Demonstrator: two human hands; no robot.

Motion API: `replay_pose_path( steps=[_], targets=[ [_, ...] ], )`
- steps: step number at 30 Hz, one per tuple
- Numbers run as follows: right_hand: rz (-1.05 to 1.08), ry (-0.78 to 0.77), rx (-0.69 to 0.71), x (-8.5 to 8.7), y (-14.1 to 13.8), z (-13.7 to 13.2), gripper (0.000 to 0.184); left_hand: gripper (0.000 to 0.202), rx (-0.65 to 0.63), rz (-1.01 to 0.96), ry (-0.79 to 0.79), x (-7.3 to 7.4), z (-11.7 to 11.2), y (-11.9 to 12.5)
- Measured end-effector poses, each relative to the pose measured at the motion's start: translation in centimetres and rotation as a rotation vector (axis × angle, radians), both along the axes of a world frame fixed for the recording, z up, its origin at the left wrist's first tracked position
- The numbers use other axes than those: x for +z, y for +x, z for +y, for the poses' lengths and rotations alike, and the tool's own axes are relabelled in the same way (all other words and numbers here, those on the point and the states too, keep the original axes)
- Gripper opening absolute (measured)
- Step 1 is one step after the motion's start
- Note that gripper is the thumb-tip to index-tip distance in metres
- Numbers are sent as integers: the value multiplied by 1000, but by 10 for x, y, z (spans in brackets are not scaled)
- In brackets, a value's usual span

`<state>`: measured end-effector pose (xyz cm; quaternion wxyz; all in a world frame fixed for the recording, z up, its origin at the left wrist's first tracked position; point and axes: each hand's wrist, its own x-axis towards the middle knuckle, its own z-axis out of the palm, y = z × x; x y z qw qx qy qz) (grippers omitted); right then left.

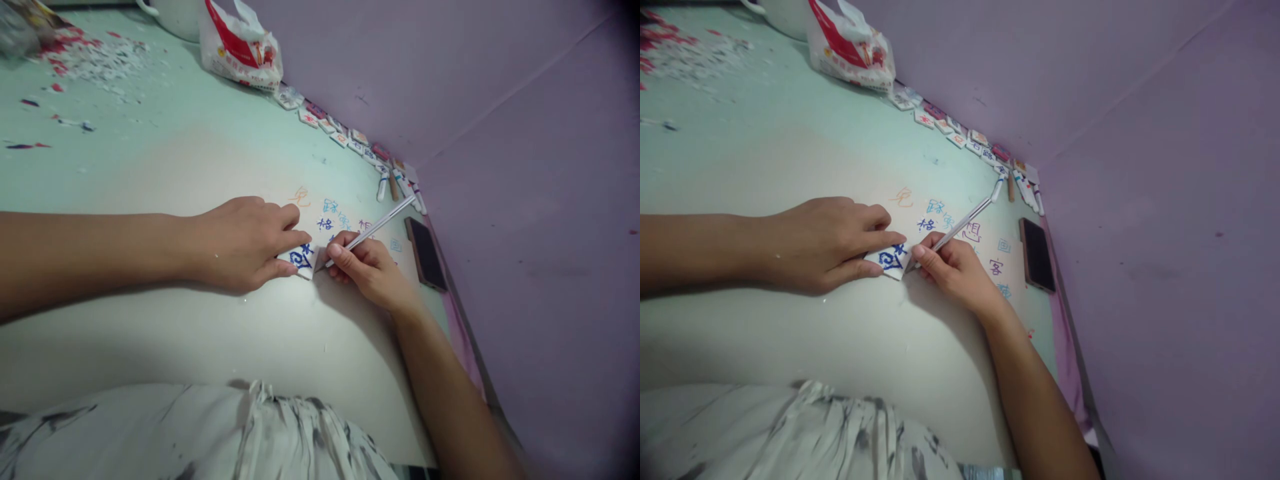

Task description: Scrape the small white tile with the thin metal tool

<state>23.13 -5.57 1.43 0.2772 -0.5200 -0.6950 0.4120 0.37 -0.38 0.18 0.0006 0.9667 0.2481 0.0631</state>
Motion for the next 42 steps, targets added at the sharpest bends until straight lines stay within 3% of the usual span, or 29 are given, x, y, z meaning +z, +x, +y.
replay_pose_path(
  steps=[42],
  targets=[
    [-23, -12, -17, 1, -1, 0, 61, 44, -3, 17, 14, 3, -1, 0]
  ],
)
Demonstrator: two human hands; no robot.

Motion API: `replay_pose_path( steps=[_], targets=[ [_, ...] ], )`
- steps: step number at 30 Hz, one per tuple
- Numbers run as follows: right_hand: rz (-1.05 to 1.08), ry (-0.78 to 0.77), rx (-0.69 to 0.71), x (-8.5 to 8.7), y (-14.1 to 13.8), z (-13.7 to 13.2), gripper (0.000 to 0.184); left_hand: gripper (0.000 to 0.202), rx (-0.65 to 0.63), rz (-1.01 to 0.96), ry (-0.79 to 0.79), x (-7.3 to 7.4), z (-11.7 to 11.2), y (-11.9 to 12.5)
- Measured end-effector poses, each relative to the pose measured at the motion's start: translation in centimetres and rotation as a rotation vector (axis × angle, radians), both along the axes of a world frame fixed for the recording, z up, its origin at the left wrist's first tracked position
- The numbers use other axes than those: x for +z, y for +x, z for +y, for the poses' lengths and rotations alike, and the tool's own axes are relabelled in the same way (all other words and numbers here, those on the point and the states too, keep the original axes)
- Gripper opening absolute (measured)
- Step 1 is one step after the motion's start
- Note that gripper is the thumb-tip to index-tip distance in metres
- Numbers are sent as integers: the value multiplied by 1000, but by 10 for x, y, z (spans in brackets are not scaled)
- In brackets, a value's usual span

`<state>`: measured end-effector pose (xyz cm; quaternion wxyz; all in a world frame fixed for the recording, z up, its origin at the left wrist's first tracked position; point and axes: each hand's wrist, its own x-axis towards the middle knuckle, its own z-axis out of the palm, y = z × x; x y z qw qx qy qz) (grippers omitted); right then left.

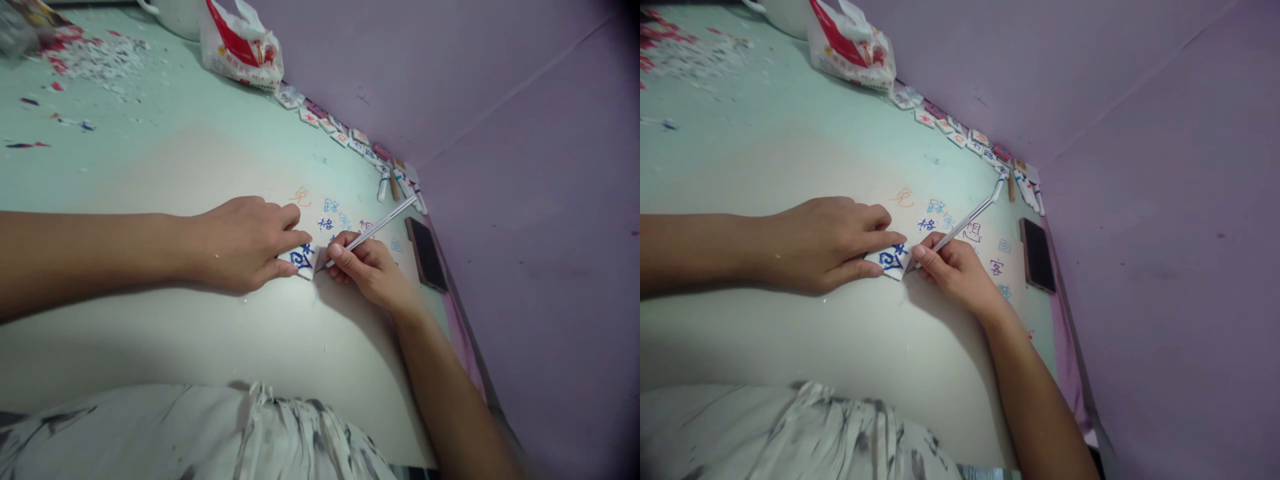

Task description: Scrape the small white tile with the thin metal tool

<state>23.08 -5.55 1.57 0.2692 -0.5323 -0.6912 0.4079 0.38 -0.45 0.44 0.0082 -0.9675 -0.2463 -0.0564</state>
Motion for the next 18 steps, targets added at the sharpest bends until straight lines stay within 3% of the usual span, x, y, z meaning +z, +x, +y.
replay_pose_path(
  steps=[18],
  targets=[
    [3, -2, 2, 0, 0, 0, 61, 44, 2, 0, -4, -2, 0, 0]
  ],
)
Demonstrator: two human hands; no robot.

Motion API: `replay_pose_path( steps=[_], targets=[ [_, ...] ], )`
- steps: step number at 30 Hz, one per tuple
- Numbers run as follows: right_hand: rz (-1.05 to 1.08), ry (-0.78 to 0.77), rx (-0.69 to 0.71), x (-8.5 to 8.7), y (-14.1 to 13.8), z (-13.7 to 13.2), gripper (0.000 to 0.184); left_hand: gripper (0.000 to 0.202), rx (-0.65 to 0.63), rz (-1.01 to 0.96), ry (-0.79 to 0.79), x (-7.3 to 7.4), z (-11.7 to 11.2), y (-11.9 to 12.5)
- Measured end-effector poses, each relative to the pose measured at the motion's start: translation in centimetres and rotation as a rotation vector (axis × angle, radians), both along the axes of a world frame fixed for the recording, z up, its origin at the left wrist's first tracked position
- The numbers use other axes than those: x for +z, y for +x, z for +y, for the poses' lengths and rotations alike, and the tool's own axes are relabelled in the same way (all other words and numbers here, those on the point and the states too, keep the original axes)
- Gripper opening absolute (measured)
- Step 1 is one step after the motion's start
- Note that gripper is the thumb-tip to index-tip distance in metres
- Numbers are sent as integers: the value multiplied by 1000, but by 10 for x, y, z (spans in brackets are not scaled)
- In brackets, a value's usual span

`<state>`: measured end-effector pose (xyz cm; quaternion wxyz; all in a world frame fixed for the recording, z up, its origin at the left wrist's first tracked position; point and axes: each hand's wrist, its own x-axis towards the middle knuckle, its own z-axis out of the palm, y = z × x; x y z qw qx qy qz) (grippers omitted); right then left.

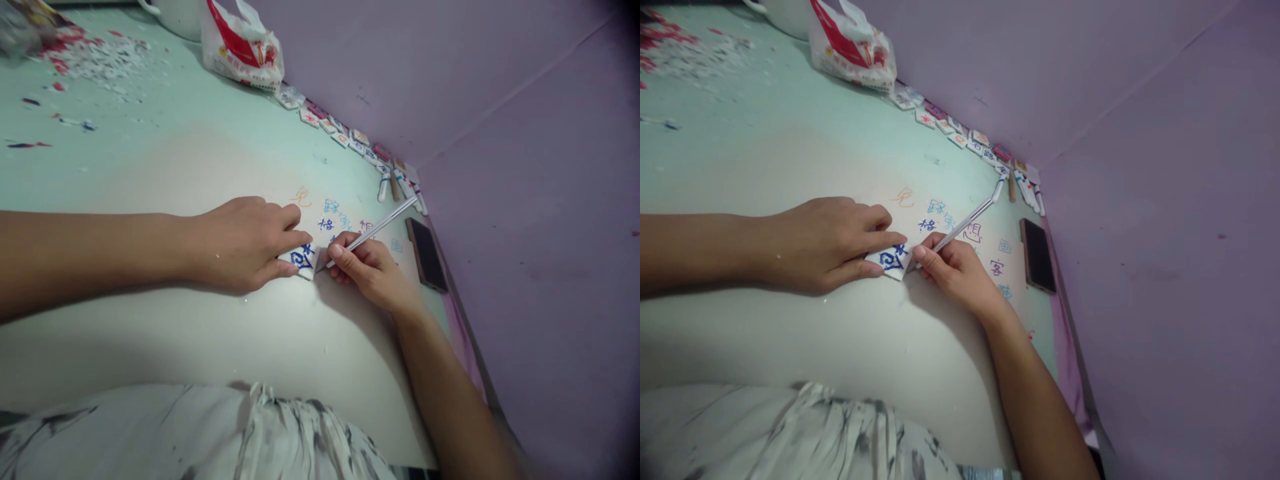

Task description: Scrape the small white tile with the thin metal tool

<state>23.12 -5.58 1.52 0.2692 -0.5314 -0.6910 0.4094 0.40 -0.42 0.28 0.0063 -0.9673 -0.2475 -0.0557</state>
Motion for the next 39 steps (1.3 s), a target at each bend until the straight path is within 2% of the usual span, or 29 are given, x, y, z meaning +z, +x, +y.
replay_pose_path(
  steps=[11, 30, 39],
  targets=[
    [17, 2, 12, 0, 0, 0, 59, 42, 5, -48, -30, -2, 1, -1],
    [30, 8, 12, -1, 0, 0, 60, 43, -12, -18, 16, -1, 0, -2],
    [23, 9, 8, -2, 0, 0, 61, 43, -3, -30, -13, -2, 1, 1]
  ],
)
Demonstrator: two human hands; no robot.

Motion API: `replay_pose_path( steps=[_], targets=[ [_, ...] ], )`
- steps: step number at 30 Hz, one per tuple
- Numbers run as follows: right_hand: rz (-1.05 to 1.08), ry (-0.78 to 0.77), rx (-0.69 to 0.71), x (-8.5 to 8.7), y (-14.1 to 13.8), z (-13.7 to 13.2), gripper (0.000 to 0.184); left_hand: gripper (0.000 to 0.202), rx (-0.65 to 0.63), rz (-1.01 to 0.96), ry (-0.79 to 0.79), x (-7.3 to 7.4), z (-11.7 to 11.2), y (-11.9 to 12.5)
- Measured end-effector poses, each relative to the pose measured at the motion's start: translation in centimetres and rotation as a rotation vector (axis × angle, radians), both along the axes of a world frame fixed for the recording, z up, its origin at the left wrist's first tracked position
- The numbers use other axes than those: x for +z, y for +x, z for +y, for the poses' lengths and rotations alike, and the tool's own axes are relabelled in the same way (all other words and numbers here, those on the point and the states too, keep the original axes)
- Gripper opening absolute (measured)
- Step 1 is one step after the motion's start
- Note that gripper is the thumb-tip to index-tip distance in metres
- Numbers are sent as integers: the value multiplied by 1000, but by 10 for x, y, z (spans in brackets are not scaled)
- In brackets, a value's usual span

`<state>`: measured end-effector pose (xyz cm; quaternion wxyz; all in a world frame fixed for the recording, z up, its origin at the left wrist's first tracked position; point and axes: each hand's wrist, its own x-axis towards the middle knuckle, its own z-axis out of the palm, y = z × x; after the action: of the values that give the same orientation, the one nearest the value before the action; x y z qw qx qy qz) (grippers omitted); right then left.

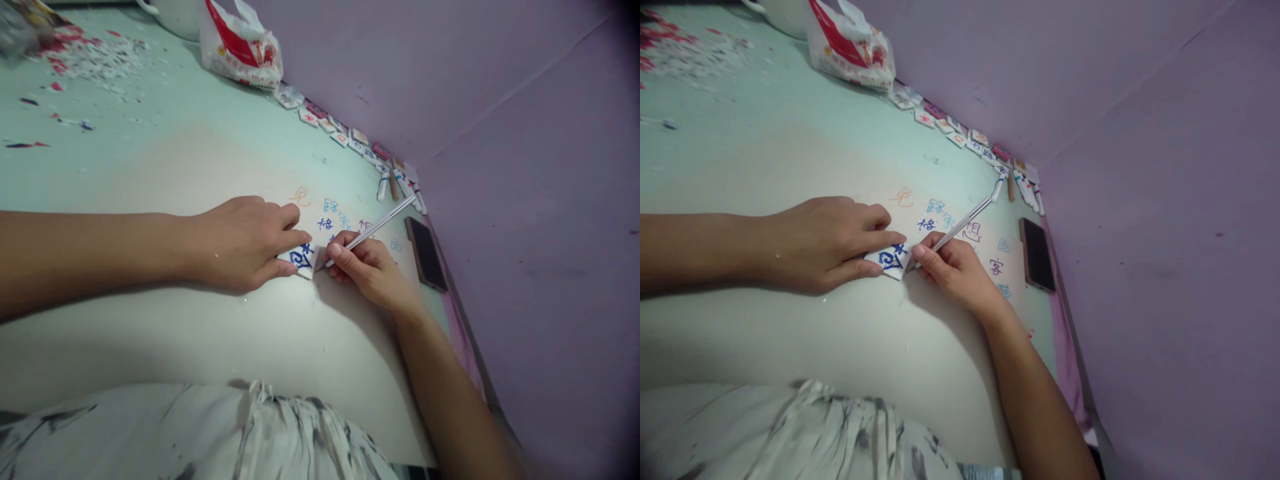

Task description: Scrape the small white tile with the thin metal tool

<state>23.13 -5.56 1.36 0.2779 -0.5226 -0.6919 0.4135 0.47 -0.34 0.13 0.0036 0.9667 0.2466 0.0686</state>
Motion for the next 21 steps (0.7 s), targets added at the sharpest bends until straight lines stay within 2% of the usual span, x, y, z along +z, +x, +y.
replay_pose_path(
  steps=[21],
  targets=[
    [-27, -5, -10, 1, 0, -1, 61, 44, 7, 23, 14, 1, -1, -1]
  ],
)
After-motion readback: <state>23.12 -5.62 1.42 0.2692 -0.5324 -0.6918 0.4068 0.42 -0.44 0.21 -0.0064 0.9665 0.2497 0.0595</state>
